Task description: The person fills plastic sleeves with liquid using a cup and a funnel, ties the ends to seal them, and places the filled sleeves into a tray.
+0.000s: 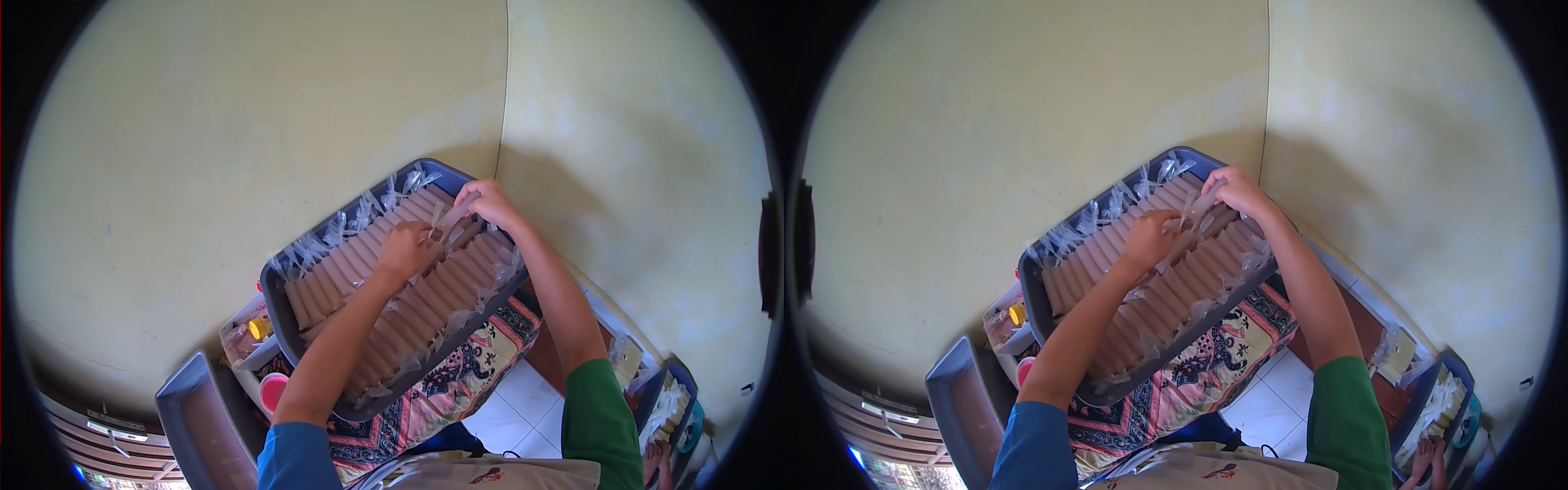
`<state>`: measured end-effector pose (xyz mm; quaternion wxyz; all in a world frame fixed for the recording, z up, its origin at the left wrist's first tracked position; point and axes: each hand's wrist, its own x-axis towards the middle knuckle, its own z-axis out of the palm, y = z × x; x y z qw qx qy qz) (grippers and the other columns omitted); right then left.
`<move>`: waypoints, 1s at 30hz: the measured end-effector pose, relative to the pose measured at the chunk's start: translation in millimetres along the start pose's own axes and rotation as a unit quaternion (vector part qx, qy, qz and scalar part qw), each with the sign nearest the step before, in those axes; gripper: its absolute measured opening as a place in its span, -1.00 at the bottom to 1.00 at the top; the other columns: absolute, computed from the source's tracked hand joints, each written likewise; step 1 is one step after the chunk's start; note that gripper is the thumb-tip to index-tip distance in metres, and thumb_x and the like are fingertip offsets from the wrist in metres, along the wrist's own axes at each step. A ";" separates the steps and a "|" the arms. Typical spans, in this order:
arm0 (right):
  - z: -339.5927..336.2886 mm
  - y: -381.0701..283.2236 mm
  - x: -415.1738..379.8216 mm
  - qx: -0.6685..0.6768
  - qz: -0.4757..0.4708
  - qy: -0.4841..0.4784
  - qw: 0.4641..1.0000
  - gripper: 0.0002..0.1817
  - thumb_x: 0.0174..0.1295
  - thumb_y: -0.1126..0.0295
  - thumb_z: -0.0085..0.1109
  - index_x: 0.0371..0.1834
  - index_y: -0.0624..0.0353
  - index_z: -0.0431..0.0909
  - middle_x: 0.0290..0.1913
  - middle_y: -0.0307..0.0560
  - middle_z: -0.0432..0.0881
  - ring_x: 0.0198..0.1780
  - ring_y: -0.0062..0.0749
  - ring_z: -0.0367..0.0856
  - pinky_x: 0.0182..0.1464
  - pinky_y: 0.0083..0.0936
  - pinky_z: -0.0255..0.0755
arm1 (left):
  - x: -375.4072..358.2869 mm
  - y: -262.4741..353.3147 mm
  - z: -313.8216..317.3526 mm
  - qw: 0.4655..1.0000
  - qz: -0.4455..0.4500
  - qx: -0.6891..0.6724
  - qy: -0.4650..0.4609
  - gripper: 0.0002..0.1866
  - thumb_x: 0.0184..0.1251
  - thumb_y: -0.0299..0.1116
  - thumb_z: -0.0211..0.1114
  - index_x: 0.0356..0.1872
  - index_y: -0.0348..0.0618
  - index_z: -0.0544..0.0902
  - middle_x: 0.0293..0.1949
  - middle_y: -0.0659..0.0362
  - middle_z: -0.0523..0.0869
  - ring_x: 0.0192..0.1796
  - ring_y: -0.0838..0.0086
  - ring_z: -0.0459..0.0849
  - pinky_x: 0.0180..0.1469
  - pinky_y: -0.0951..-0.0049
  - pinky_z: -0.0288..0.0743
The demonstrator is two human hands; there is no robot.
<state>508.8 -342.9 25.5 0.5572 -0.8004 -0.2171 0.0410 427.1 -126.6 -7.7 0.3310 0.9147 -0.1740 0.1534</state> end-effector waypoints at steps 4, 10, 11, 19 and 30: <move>-1.9 25.4 19.4 -0.031 0.003 -0.027 0.999 -0.74 -0.14 0.75 -0.03 -0.47 0.31 0.65 -0.43 -0.03 0.68 -0.43 -0.43 0.66 -0.35 -0.53 0.52 | -11.5 -2.9 17.0 0.993 0.054 0.105 -0.030 -0.71 0.13 -0.34 0.31 -0.10 -0.12 0.67 -0.11 0.11 0.71 0.09 0.26 0.60 0.16 0.18 0.39; 0.7 42.2 15.7 -0.124 -0.037 -0.025 0.991 -0.75 -0.17 0.74 0.03 -0.46 0.27 0.66 -0.49 -0.05 0.64 -0.43 -0.44 0.65 -0.35 -0.51 0.52 | -11.5 -10.3 17.6 0.987 0.063 0.134 -0.058 -0.65 0.10 -0.34 0.29 -0.02 -0.06 0.65 -0.03 0.14 0.66 0.12 0.27 0.56 0.20 0.18 0.35; 0.5 42.6 15.1 -0.124 -0.037 -0.026 0.991 -0.75 -0.17 0.74 0.03 -0.46 0.27 0.66 -0.49 -0.05 0.64 -0.43 -0.44 0.65 -0.35 -0.51 0.52 | -10.7 -10.3 18.1 0.988 0.063 0.127 -0.056 -0.64 0.06 -0.37 0.30 -0.03 -0.06 0.67 -0.05 0.12 0.65 0.11 0.23 0.56 0.19 0.16 0.36; 8.1 53.7 13.0 -0.250 -0.125 -0.044 0.959 -0.67 -0.22 0.74 0.06 -0.33 0.21 0.62 -0.32 0.15 0.63 -0.20 0.06 0.60 -0.13 -0.27 0.44 | -10.7 -6.5 12.7 0.985 0.073 0.143 -0.065 -0.65 0.04 -0.38 0.27 -0.07 -0.10 0.68 -0.04 0.09 0.62 0.15 0.23 0.52 0.21 0.16 0.34; 20.6 49.2 6.6 -0.426 -0.166 -0.014 0.889 -0.81 -0.09 0.60 0.20 -0.39 0.12 0.67 -0.27 0.05 0.65 -0.10 -0.03 0.59 -0.06 -0.23 0.49 | -12.2 -12.9 23.5 0.974 0.139 0.162 -0.073 -0.61 0.04 -0.40 0.19 -0.04 -0.23 0.64 0.07 0.07 0.60 0.23 0.27 0.49 0.30 0.21 0.26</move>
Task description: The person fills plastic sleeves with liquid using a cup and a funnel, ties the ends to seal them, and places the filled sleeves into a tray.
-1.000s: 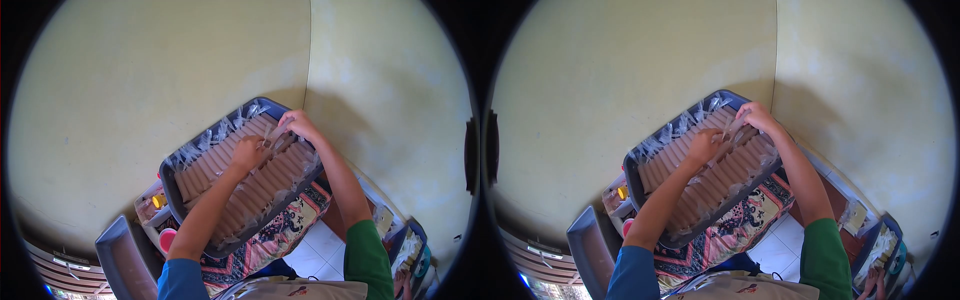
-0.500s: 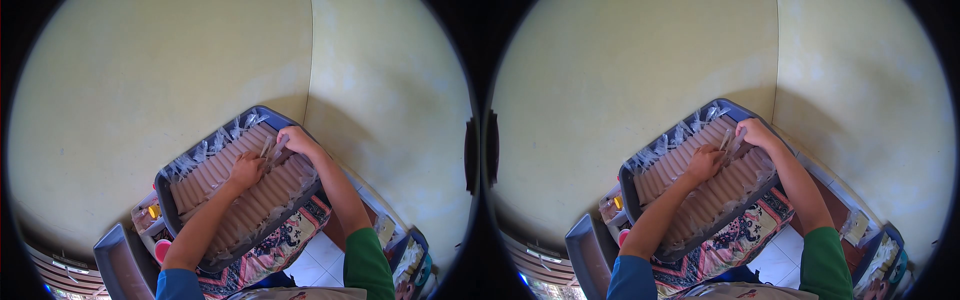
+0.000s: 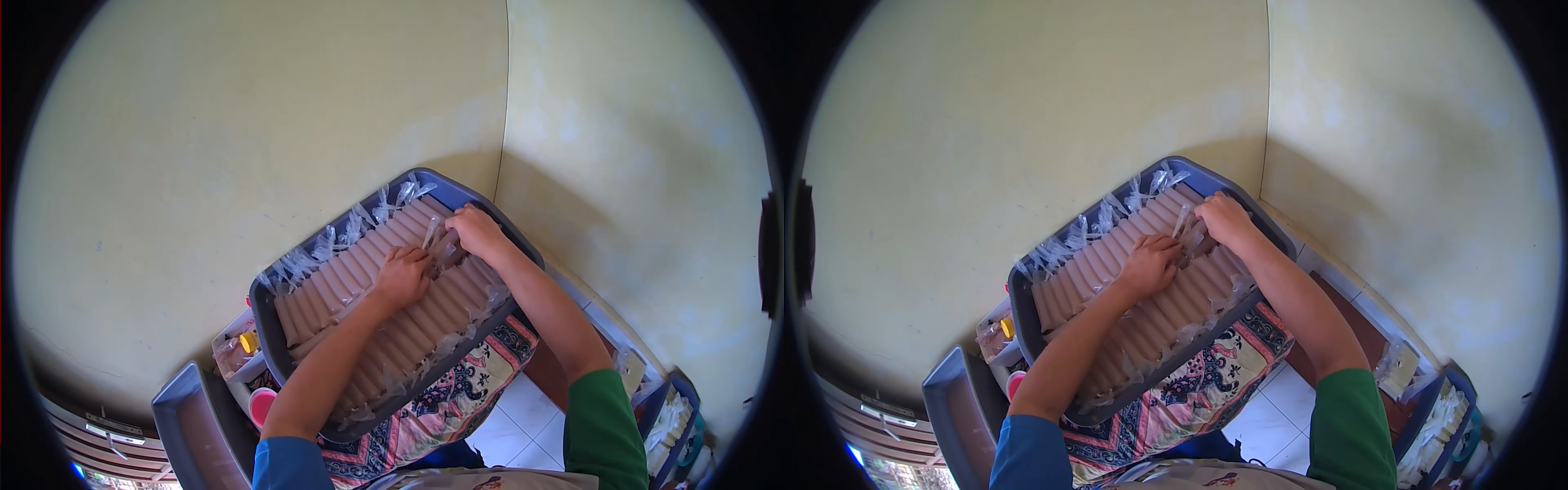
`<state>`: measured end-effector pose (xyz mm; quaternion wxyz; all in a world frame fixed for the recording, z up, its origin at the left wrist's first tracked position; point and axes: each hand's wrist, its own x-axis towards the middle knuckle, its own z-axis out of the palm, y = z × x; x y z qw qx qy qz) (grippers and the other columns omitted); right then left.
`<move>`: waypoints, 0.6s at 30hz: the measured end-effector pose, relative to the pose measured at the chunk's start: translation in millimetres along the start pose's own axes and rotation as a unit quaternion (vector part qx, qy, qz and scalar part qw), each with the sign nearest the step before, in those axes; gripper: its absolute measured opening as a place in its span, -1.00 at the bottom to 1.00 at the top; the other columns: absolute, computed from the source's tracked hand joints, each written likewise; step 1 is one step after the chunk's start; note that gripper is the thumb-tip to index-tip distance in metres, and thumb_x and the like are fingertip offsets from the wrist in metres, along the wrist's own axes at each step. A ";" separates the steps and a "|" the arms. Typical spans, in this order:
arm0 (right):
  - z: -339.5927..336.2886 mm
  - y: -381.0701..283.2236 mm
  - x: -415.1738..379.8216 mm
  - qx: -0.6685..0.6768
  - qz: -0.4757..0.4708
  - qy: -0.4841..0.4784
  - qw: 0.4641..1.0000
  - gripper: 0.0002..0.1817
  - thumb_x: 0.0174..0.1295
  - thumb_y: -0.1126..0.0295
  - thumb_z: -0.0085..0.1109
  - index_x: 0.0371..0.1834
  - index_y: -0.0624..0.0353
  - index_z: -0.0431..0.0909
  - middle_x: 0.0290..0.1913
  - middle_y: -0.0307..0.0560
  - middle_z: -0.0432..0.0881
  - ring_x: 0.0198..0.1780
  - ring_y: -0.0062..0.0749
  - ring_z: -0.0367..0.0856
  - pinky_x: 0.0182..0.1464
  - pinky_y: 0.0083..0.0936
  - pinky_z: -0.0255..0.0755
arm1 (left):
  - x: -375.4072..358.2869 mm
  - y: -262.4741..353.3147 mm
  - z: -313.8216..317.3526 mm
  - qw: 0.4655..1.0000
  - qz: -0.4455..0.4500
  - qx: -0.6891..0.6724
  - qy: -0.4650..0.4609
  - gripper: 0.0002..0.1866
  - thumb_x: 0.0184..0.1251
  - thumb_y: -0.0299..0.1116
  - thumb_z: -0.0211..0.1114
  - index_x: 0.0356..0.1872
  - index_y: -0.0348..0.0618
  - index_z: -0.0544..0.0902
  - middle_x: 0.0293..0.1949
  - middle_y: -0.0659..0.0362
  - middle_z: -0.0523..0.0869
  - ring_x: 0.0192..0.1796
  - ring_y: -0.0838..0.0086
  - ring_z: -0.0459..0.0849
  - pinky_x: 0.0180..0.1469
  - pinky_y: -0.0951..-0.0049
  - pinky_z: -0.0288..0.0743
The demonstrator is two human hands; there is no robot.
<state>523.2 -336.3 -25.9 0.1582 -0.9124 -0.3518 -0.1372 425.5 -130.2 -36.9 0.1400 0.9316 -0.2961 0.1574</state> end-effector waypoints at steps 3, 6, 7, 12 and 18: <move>-4.8 -7.2 -0.8 -0.057 -0.016 0.019 0.998 -0.82 -0.11 0.59 0.21 -0.42 0.11 0.69 -0.27 0.04 0.63 -0.13 -0.04 0.59 -0.05 -0.24 0.49 | 0.1 0.4 -3.2 0.999 -0.011 -0.006 -0.029 -0.61 0.06 -0.40 0.18 -0.02 -0.23 0.64 0.08 0.07 0.59 0.23 0.27 0.49 0.30 0.21 0.26; -1.8 -5.9 -1.4 -0.081 -0.011 0.016 0.997 -0.79 -0.12 0.60 0.22 -0.40 0.11 0.70 -0.27 0.03 0.61 -0.14 -0.04 0.59 -0.04 -0.24 0.48 | -0.6 0.6 -1.5 1.000 -0.006 0.000 -0.022 -0.60 0.07 -0.40 0.18 0.00 -0.21 0.63 0.09 0.07 0.58 0.23 0.26 0.49 0.31 0.21 0.26; 0.1 -4.3 -1.0 -0.078 -0.005 0.002 0.997 -0.78 -0.12 0.60 0.22 -0.37 0.09 0.70 -0.25 0.04 0.60 -0.13 -0.05 0.60 -0.05 -0.23 0.48 | -0.7 0.4 -0.6 1.000 -0.003 0.006 -0.018 -0.59 0.07 -0.40 0.18 0.02 -0.21 0.62 0.10 0.06 0.58 0.23 0.25 0.49 0.31 0.21 0.26; -4.7 -6.3 -1.7 -0.033 0.014 -0.005 0.999 -0.81 -0.08 0.61 0.20 -0.37 0.12 0.66 -0.19 0.14 0.60 -0.13 0.01 0.62 -0.10 -0.20 0.52 | -1.3 3.8 -2.7 1.000 0.003 0.017 -0.014 -0.54 0.08 -0.40 0.19 0.08 -0.22 0.58 0.16 0.05 0.55 0.26 0.24 0.46 0.32 0.21 0.24; -3.7 -6.9 1.5 -0.016 0.014 -0.001 1.000 -0.83 -0.08 0.65 0.15 -0.37 0.23 0.59 -0.17 0.24 0.60 -0.13 0.06 0.63 -0.09 -0.17 0.54 | -2.4 5.1 -1.2 0.999 0.020 0.042 -0.025 -0.46 0.08 -0.40 0.19 0.18 -0.23 0.49 0.26 0.07 0.47 0.32 0.25 0.40 0.35 0.19 0.20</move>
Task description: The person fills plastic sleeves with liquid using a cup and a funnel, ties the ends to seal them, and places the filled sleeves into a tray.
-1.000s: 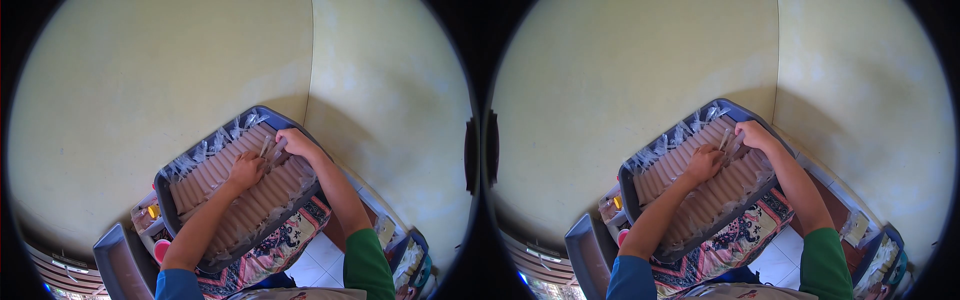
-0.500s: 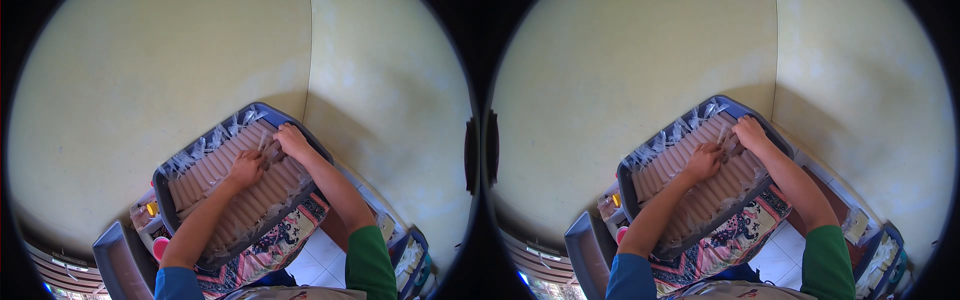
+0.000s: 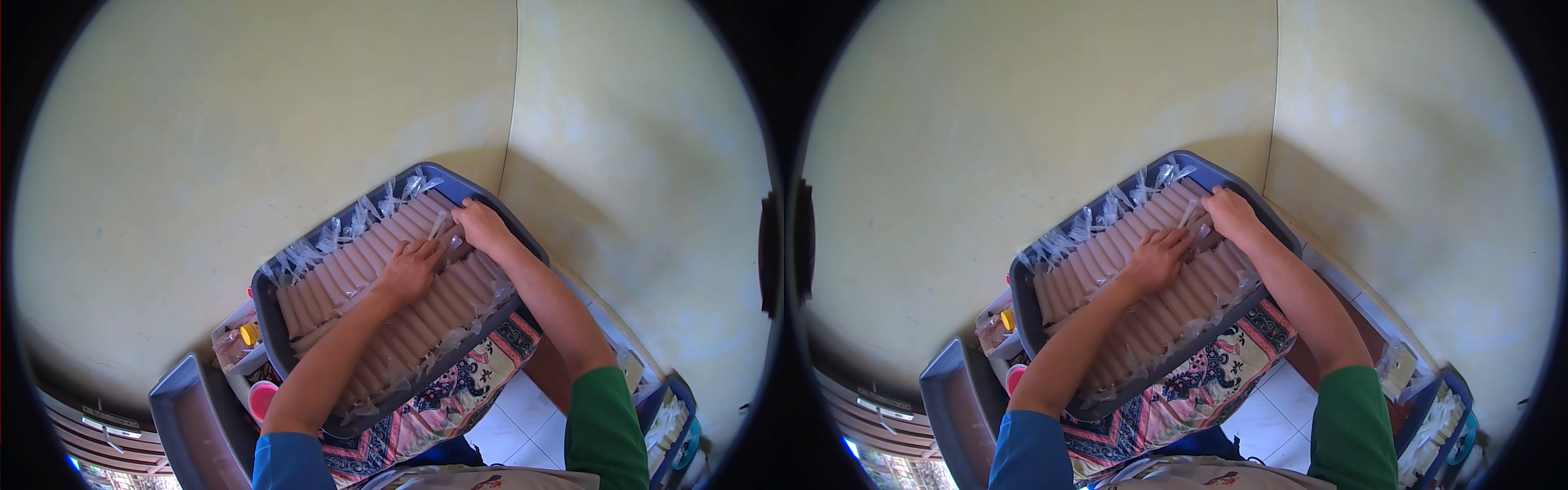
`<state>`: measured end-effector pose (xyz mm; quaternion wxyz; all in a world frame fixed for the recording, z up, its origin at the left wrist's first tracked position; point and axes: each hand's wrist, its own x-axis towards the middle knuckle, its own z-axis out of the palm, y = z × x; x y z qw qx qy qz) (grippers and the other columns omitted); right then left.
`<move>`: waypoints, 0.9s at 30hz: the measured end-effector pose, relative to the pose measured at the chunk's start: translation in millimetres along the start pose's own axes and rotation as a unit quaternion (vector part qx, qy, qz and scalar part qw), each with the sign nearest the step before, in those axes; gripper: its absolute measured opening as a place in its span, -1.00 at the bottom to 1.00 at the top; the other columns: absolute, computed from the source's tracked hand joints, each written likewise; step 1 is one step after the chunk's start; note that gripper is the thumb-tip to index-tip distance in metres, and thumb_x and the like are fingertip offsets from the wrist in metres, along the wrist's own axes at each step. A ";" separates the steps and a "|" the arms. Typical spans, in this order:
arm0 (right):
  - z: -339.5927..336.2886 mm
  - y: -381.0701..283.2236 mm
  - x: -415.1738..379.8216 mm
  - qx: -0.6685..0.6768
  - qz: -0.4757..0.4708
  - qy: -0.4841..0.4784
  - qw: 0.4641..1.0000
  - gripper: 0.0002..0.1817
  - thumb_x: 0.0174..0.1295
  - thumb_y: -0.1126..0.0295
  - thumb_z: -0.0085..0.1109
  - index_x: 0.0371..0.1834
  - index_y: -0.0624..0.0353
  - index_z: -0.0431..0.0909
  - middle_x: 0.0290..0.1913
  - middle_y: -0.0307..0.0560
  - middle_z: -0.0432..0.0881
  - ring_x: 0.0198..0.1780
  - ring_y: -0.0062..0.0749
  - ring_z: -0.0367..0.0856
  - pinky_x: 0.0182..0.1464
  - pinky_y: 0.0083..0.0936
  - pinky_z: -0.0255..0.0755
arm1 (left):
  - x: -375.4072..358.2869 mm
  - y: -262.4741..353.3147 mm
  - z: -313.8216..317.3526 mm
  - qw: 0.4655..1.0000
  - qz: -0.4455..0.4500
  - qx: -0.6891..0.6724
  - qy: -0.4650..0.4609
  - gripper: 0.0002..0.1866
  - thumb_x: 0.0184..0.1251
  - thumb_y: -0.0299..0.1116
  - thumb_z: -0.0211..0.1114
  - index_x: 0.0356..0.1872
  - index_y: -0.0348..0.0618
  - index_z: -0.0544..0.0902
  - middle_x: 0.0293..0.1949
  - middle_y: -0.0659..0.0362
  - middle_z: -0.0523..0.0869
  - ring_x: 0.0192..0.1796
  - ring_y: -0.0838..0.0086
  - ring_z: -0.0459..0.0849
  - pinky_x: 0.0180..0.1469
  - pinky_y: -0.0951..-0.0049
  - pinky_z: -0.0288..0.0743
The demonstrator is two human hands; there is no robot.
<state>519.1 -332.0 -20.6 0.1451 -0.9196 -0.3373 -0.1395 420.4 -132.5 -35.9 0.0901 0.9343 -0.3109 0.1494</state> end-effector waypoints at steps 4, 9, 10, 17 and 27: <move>4.9 1.9 1.4 0.009 0.008 0.017 1.000 -0.89 -0.07 0.67 0.11 -0.44 0.31 0.58 -0.20 0.23 0.61 -0.13 0.08 0.61 -0.05 -0.16 0.53 | -0.3 0.4 -2.4 1.000 -0.007 0.002 -0.013 -0.44 0.10 -0.38 0.19 0.21 -0.22 0.47 0.27 0.09 0.46 0.34 0.26 0.37 0.36 0.16 0.19; 12.2 7.2 2.1 -0.004 0.012 0.001 1.000 -0.89 -0.07 0.65 0.13 -0.45 0.30 0.61 -0.22 0.20 0.62 -0.12 0.08 0.60 -0.04 -0.15 0.53 | 0.1 2.3 -3.7 0.998 -0.024 0.021 -0.053 -0.44 0.12 -0.36 0.18 0.23 -0.20 0.46 0.29 0.10 0.42 0.37 0.28 0.33 0.37 0.10 0.17; 10.8 6.4 2.2 0.002 0.016 -0.004 1.000 -0.89 -0.07 0.63 0.14 -0.44 0.29 0.61 -0.22 0.19 0.62 -0.12 0.07 0.60 -0.05 -0.15 0.53 | -0.1 1.3 -2.8 0.998 -0.026 0.021 -0.055 -0.44 0.12 -0.35 0.18 0.23 -0.19 0.46 0.29 0.10 0.41 0.37 0.27 0.32 0.37 0.09 0.16; 7.7 4.5 -0.7 -0.016 0.022 0.020 0.999 -0.86 -0.20 0.61 0.20 -0.52 0.15 0.57 -0.36 0.02 0.60 -0.22 -0.01 0.59 -0.16 -0.20 0.49 | -0.9 2.0 -5.7 0.999 -0.040 -0.021 -0.021 -0.47 0.15 -0.35 0.17 0.23 -0.06 0.48 0.24 0.10 0.47 0.35 0.24 0.36 0.35 0.11 0.17; -6.7 3.6 2.2 0.006 0.065 -0.019 0.998 -0.89 -0.10 0.49 0.18 -0.45 0.12 0.61 -0.35 0.04 0.67 -0.26 -0.01 0.67 -0.21 -0.15 0.55 | -1.1 -1.5 -7.6 0.999 -0.012 -0.035 0.023 -0.61 0.27 -0.25 0.20 0.12 -0.07 0.58 0.19 0.09 0.53 0.32 0.21 0.39 0.34 0.12 0.19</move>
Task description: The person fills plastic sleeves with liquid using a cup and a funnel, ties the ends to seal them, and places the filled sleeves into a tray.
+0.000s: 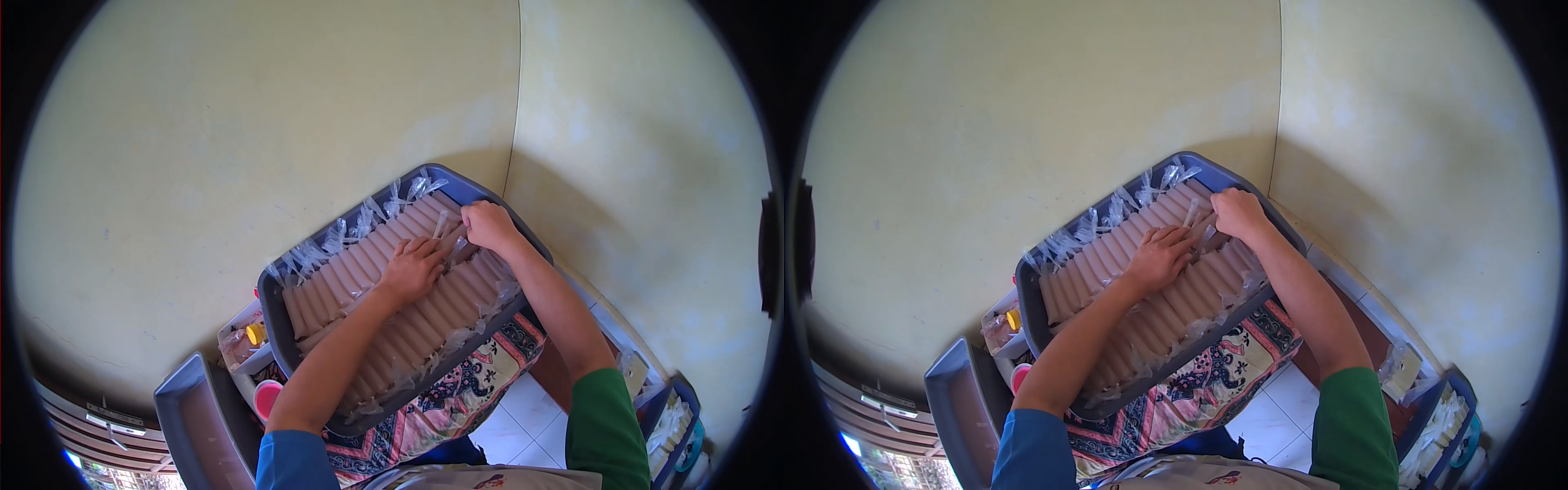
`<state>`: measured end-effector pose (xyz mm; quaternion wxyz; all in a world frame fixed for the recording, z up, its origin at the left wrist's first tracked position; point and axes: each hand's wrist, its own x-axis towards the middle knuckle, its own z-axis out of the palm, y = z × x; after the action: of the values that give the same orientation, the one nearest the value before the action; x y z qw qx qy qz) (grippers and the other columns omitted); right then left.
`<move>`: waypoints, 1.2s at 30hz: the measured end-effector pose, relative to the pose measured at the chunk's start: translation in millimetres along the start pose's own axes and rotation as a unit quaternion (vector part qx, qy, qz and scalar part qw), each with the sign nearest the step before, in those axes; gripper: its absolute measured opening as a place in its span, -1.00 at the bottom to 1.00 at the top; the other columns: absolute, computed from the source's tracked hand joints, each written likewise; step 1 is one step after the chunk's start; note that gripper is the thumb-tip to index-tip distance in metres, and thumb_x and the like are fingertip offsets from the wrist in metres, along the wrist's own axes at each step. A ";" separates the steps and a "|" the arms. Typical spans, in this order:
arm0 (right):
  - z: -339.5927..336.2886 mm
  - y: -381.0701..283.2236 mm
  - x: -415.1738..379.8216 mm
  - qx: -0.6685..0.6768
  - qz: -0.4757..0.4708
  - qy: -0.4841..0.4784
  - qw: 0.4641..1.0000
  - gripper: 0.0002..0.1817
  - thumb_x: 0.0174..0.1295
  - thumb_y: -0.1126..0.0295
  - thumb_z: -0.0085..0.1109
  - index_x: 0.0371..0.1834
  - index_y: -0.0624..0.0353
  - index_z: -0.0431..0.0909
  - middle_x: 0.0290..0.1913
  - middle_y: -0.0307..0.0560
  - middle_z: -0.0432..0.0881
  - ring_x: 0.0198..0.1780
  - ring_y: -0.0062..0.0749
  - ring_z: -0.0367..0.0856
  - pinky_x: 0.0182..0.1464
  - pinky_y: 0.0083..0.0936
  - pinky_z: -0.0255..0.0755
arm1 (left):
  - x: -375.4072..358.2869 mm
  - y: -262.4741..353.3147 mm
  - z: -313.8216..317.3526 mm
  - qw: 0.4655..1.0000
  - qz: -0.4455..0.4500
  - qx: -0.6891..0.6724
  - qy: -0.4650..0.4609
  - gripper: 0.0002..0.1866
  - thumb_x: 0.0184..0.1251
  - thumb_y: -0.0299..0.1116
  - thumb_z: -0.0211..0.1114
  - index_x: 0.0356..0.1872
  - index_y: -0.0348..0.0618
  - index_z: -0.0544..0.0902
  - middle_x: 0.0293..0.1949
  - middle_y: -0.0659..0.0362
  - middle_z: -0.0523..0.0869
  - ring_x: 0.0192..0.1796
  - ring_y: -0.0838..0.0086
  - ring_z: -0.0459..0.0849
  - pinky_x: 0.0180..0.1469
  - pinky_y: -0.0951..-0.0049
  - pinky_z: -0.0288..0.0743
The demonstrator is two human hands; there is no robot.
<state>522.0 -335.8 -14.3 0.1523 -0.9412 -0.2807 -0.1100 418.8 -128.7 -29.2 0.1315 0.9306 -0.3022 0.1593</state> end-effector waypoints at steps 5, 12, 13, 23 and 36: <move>-3.1 -3.3 0.3 0.008 -0.005 0.008 1.000 -0.91 -0.09 0.48 0.16 -0.46 0.13 0.61 -0.36 0.05 0.67 -0.27 0.01 0.67 -0.23 -0.15 0.54 | 0.2 -1.8 -0.3 1.000 -0.007 -0.003 -0.006 -0.62 0.29 -0.22 0.21 0.11 -0.08 0.59 0.21 0.08 0.52 0.34 0.20 0.38 0.37 0.10 0.16; -1.5 -4.7 2.5 0.047 -0.049 0.076 0.995 -0.97 -0.06 0.50 0.15 -0.52 0.16 0.56 -0.38 0.05 0.60 -0.28 0.01 0.63 -0.24 -0.13 0.52 | 4.2 -2.5 -7.3 1.000 -0.007 0.024 0.010 -0.60 0.27 -0.20 0.23 0.10 -0.07 0.59 0.25 0.03 0.49 0.35 0.15 0.37 0.35 0.04 0.20; -2.2 -6.2 1.8 0.072 -0.064 0.102 0.990 -0.99 -0.05 0.51 0.14 -0.53 0.17 0.54 -0.39 0.05 0.58 -0.29 0.02 0.62 -0.24 -0.12 0.51 | 4.7 -1.8 -9.5 0.999 -0.015 0.031 0.023 -0.59 0.26 -0.18 0.25 0.10 -0.07 0.59 0.26 0.01 0.47 0.36 0.14 0.36 0.35 0.02 0.19; -31.6 -50.0 -31.2 0.140 -0.073 0.193 0.968 -0.97 0.00 0.55 0.15 -0.47 0.21 0.54 -0.38 0.08 0.55 -0.28 0.05 0.59 -0.20 -0.14 0.47 | -12.9 14.7 -73.5 0.991 -0.137 -0.013 0.000 -0.62 0.25 -0.14 0.28 0.03 -0.05 0.67 0.25 -0.02 0.50 0.36 0.11 0.37 0.39 0.07 0.16; -36.6 -177.7 -102.3 0.292 -0.149 0.195 0.924 -0.92 0.02 0.59 0.19 -0.40 0.26 0.52 -0.38 0.02 0.53 -0.28 -0.02 0.55 -0.23 -0.21 0.44 | -145.0 78.8 -137.4 0.972 -0.152 -0.086 0.161 -0.70 0.12 -0.43 0.38 -0.08 -0.23 0.70 0.06 -0.08 0.63 0.17 0.05 0.55 0.24 0.18 0.37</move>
<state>334.0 -257.7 29.7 0.4544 -0.7621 -0.4020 -0.2259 230.1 -68.1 53.7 0.2801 0.9131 -0.1449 0.2586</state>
